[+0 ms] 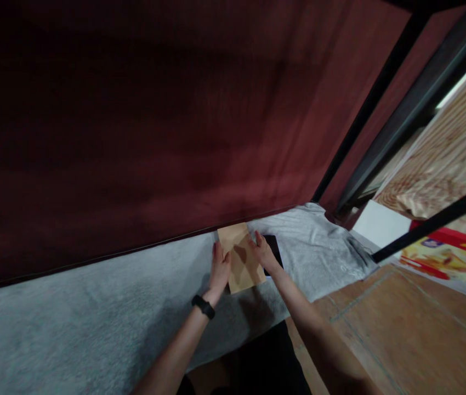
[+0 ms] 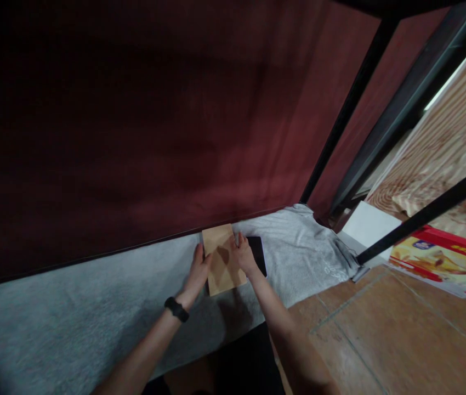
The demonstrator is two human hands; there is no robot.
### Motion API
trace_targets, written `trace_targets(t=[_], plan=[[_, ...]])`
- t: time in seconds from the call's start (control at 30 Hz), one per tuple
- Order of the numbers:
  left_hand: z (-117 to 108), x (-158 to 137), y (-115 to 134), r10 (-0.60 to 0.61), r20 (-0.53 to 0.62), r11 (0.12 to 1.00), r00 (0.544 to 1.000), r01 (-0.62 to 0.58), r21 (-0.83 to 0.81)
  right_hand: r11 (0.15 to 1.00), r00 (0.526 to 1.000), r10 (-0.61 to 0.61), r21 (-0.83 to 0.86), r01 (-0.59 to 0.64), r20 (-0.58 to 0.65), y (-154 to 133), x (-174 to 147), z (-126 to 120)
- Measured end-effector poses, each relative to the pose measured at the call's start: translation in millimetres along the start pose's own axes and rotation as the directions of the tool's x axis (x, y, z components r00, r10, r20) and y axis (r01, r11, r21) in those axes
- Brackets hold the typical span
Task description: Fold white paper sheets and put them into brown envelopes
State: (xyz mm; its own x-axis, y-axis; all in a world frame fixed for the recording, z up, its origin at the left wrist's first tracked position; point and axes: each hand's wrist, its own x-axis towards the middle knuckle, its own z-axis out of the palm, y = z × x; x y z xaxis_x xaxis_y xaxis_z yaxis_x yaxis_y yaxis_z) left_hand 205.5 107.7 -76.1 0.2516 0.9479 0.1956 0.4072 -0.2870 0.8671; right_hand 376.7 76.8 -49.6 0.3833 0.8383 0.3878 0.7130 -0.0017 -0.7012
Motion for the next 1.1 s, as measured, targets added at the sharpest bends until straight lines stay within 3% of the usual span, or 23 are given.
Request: trace_targets(t=[0.1, 0.17, 0.27, 0.37, 0.53, 0.77, 0.97, 1.1], plan=[[-9.5, -29.8, 9.7, 0.199, 0.070, 0.941, 0.978, -0.210, 0.265, 0.996, 0.998, 0.020, 0.082, -0.016, -0.056, -1.0, -51.3, -20.6], [-11.9, -43.3, 18.0, 0.313, 0.156, 0.856, 0.937, -0.350, 0.381, 0.993, 1.000, -0.023, 0.113, 0.024, -0.013, -2.3, -93.8, -30.7], [-7.7, -42.0, 29.3, 0.372, 0.253, 0.741, 0.893, -0.450, 0.499, 0.995, 0.997, -0.069, 0.071, 0.066, 0.043, -4.8, -147.8, -37.5], [3.3, -21.8, 38.0, 0.372, 0.330, 0.669, 0.868, -0.497, 0.552, 0.990, 0.987, -0.137, -0.027, 0.140, 0.082, -7.7, -173.6, -38.3], [15.2, -8.4, 49.8, 0.346, 0.364, 0.652, 0.865, -0.501, 0.570, 0.956, 0.966, -0.213, -0.171, 0.237, 0.149, -10.4, -172.2, -40.8], [-14.4, -85.7, 34.1, 0.454, 0.386, 0.625, 0.803, -0.595, 0.505, 0.941, 0.960, -0.230, -0.215, 0.261, 0.160, -3.6, -173.0, -39.1], [-33.1, -117.5, 2.7, 0.392, 0.303, 0.700, 0.869, -0.495, 0.514, 0.946, 0.964, -0.224, -0.207, 0.251, 0.145, -1.9, -178.7, -36.6], [-39.0, -123.4, -3.7, 0.333, 0.218, 0.759, 0.918, -0.398, 0.516, 0.980, 0.995, -0.099, -0.173, 0.102, 0.023, 11.0, -166.1, -41.9]])
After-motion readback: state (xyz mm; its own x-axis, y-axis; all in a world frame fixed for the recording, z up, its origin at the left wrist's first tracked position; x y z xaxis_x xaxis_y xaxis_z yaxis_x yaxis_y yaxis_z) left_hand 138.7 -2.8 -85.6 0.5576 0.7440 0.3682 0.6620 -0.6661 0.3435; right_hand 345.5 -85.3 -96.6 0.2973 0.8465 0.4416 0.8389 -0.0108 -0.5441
